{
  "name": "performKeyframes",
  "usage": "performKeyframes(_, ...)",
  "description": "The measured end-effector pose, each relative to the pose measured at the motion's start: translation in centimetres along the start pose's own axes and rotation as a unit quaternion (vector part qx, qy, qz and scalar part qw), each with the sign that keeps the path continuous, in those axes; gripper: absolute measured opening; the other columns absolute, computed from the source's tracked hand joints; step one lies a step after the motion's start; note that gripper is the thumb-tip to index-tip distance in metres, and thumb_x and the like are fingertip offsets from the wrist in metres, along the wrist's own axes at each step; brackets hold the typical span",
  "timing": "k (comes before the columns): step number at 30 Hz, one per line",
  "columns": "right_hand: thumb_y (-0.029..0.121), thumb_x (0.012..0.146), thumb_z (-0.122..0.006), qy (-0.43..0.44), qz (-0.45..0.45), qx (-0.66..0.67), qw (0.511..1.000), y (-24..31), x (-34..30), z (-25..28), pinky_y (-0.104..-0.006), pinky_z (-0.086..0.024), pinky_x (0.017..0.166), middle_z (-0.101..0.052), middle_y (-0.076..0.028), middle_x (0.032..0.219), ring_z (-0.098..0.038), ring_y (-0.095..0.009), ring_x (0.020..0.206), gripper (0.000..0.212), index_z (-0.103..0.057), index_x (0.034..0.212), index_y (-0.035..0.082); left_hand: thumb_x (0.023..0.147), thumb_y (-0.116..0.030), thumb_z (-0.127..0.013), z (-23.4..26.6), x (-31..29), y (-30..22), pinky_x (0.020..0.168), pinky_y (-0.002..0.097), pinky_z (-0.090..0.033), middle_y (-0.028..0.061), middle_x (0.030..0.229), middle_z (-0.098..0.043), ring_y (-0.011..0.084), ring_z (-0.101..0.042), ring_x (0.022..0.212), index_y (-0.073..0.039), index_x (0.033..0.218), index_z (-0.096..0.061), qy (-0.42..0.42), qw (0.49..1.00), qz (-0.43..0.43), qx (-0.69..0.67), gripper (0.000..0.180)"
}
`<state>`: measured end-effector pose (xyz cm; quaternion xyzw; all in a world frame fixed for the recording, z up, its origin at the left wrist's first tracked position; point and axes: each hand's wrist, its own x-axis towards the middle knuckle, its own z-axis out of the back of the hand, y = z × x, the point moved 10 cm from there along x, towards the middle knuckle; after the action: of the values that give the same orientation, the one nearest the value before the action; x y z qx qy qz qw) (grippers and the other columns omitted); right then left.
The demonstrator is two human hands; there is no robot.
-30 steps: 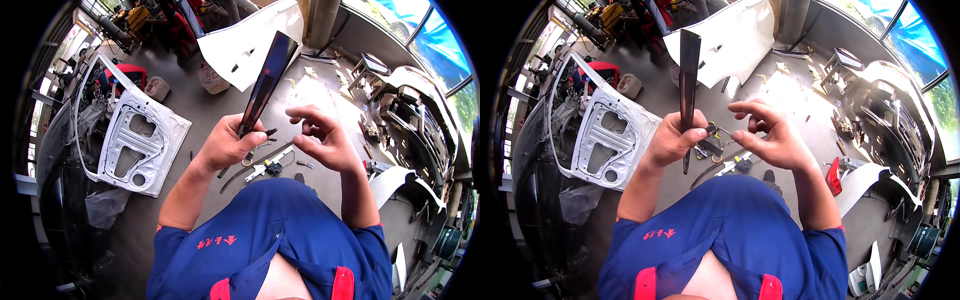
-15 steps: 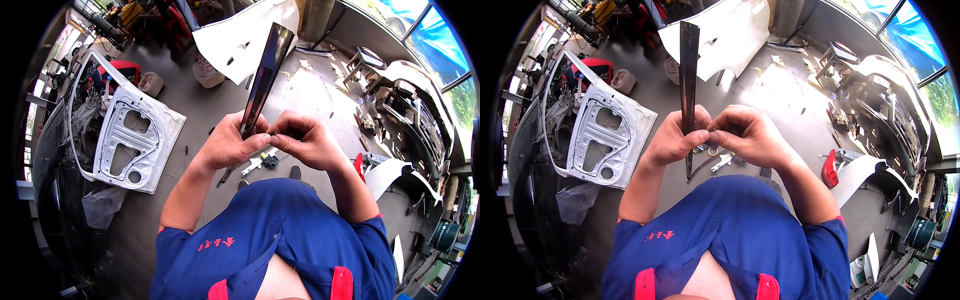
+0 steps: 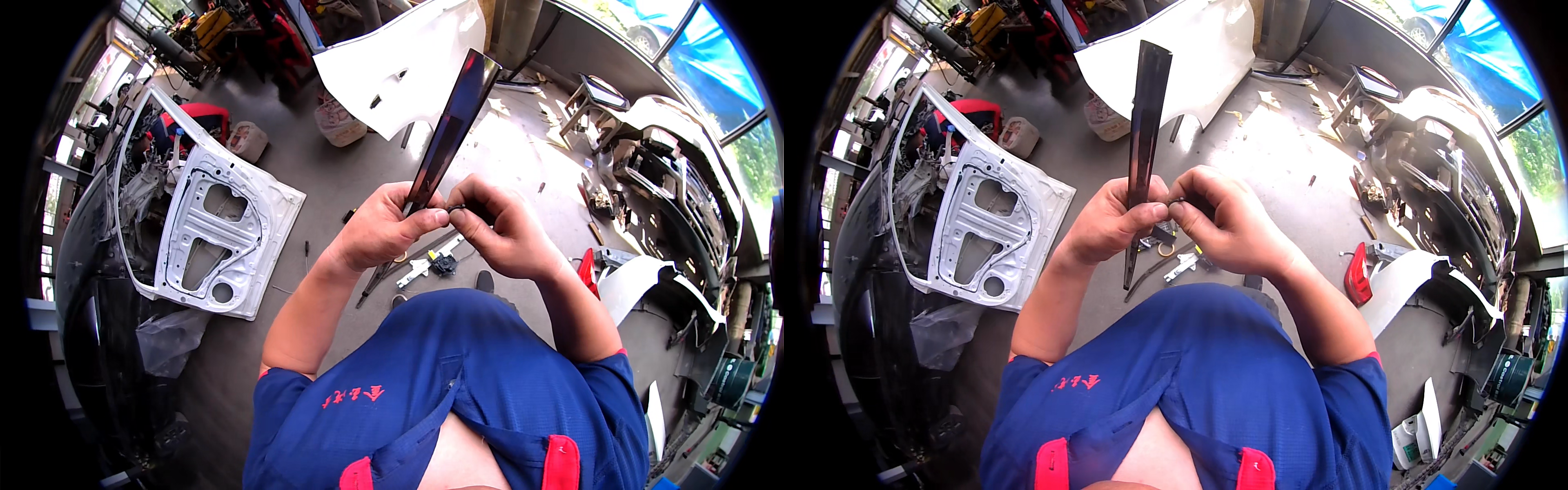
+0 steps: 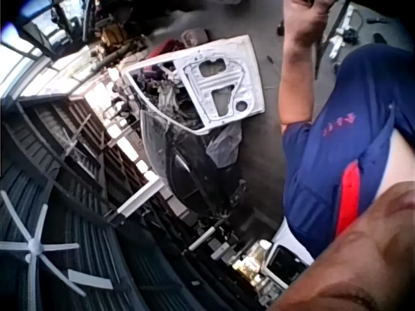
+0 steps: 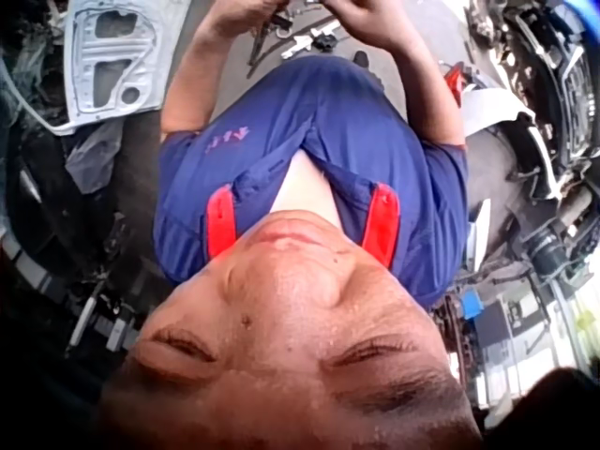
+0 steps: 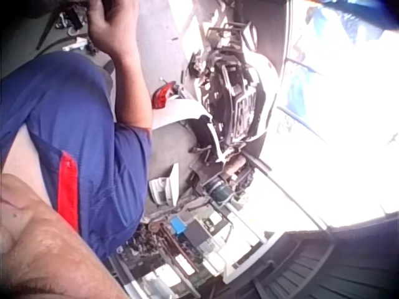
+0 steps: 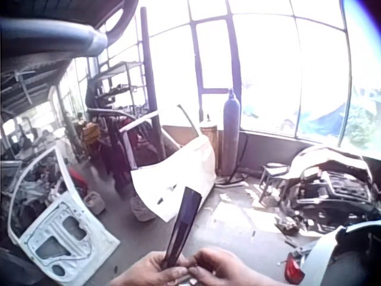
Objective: The person picks up a long, thin black trim piece and a small metal clip from the floor. They insert the clip into a slot on the trim piece and press it into place. The person then repeats this process with a second clip, securing it to the trim piece.
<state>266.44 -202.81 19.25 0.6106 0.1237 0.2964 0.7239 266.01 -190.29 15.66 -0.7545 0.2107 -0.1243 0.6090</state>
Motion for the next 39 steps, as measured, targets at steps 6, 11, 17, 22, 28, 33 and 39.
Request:
performKeyframes(6,0.023,0.104,-0.059,-0.020,-0.277,0.382,0.882,-4.7,-3.3,-2.5,-0.0224,-0.033,0.055,-0.054,0.004,0.080,-0.045,-0.004,0.065,0.018,-0.064,0.111,0.006,0.099,-0.018,-0.073,-0.4,-0.3,1.4,0.073,0.0234,-0.043,-0.0058,0.085,-0.059,0.0041,-0.051,0.079,-0.005,0.097,-0.069,0.004,1.000,0.005,-0.005,0.014)
performKeyframes(11,0.021,0.101,-0.061,-0.010,-0.230,0.501,0.834,-1.3,-4.8,-0.4,-0.0217,-0.031,0.052,-0.049,0.004,0.080,-0.039,-0.005,0.063,0.020,-0.063,0.110,0.003,0.098,-0.018,-0.073,1.3,-0.9,3.6,0.073,0.0243,-0.046,-0.0054,0.084,-0.062,0.0041,-0.054,0.078,-0.006,0.099,-0.071,-0.054,0.997,0.044,0.039,0.013)
performKeyframes(17,-0.003,0.081,-0.077,0.187,0.419,0.554,0.695,20.0,-12.5,12.3,-0.0242,-0.045,0.041,-0.063,-0.009,0.067,-0.053,-0.011,0.049,0.009,-0.074,0.074,-0.002,0.101,-0.017,-0.066,9.0,-0.7,9.7,0.061,0.0245,-0.042,-0.0047,0.079,-0.060,0.0041,-0.048,0.066,-0.006,0.102,-0.069,-0.218,0.968,0.085,0.091,0.012)
performKeyframes(22,0.001,0.094,-0.067,-0.158,0.206,0.276,0.925,9.4,-8.5,16.3,-0.0198,-0.040,0.059,-0.060,-0.002,0.095,-0.052,-0.009,0.079,0.015,-0.072,0.108,0.002,0.104,-0.013,-0.056,4.4,0.9,6.4,0.080,0.0290,-0.048,0.0030,0.088,-0.069,0.0106,-0.062,0.084,-0.004,0.113,-0.069,-0.160,0.977,0.082,0.114,0.018)
performKeyframes(28,0.004,0.096,-0.071,-0.021,-0.046,-0.026,0.998,0.7,0.9,1.1,-0.0260,-0.046,0.066,-0.060,0.000,0.090,-0.056,-0.007,0.077,0.013,-0.074,0.108,0.001,0.103,-0.017,-0.060,3.0,0.4,4.8,0.072,0.0272,-0.051,0.0005,0.084,-0.069,0.0065,-0.060,0.076,-0.003,0.110,-0.068,-0.178,0.979,0.031,0.094,0.018)
performKeyframes(33,0.001,0.093,-0.074,-0.034,0.102,-0.166,0.980,5.5,2.8,1.2,-0.0271,-0.045,0.064,-0.060,-0.004,0.091,-0.058,-0.011,0.076,0.011,-0.074,0.104,0.003,0.103,-0.015,-0.061,1.3,0.5,2.9,0.066,0.0259,-0.049,-0.0019,0.080,-0.061,0.0054,-0.055,0.072,-0.002,0.107,-0.066,-0.168,0.979,0.006,0.117,0.015)
performKeyframes(39,0.008,0.087,-0.077,-0.078,0.103,-0.314,0.940,6.9,3.5,2.4,-0.0391,-0.054,0.068,-0.065,-0.010,0.089,-0.070,-0.028,0.078,0.011,-0.074,0.098,0.008,0.102,-0.011,-0.061,0.4,0.5,2.3,0.068,0.0264,-0.049,-0.0018,0.082,-0.060,0.0057,-0.052,0.071,-0.003,0.114,-0.067,-0.175,0.972,-0.058,0.143,0.016)
